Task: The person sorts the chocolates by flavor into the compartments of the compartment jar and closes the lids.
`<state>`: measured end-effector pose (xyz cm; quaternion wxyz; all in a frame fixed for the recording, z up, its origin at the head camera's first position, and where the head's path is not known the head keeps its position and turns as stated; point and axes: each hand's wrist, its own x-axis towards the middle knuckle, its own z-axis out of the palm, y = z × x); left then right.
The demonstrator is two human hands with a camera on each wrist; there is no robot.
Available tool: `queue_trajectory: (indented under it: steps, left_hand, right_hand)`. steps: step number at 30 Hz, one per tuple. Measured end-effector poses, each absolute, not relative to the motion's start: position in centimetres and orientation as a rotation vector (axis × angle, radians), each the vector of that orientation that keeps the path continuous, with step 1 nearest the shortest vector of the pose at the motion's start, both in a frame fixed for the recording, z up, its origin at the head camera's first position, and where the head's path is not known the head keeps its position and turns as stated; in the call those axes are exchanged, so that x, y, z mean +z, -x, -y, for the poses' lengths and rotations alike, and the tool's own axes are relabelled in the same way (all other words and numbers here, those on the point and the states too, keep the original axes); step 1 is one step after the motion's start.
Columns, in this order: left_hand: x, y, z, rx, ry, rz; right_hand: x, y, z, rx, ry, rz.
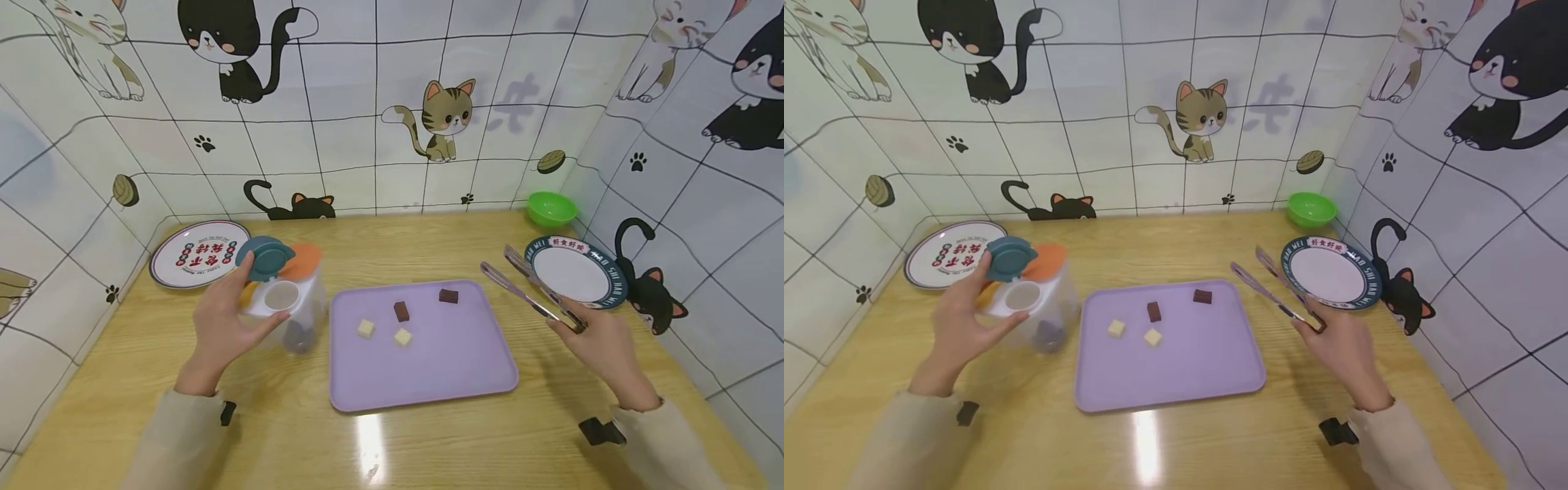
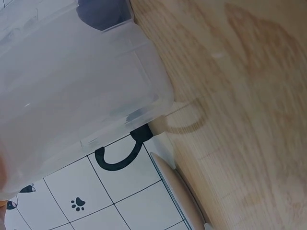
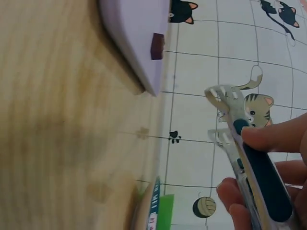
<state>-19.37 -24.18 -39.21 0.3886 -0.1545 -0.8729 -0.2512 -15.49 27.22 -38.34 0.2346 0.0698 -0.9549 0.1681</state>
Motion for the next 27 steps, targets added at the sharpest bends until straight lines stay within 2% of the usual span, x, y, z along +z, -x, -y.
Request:
queue_trajectory:
  steps: [11, 19, 27]
  left_hand:
    - [-39.2, 19.4, 23.9, -0.606, 0.433, 2.122]
    - [-39.3, 19.2, 24.0, -0.611, 0.424, 2.132]
    - [-39.2, 19.4, 23.8, -0.613, 0.437, 2.108]
  right_hand:
    - [-40.3, 15.1, -28.4, 0.442, 0.093, 3.04]
    - [-41.9, 15.8, -27.6, 0.406, -0.061, 3.025]
    - [-42.4, 16.0, -27.2, 0.394, -0.106, 3.022]
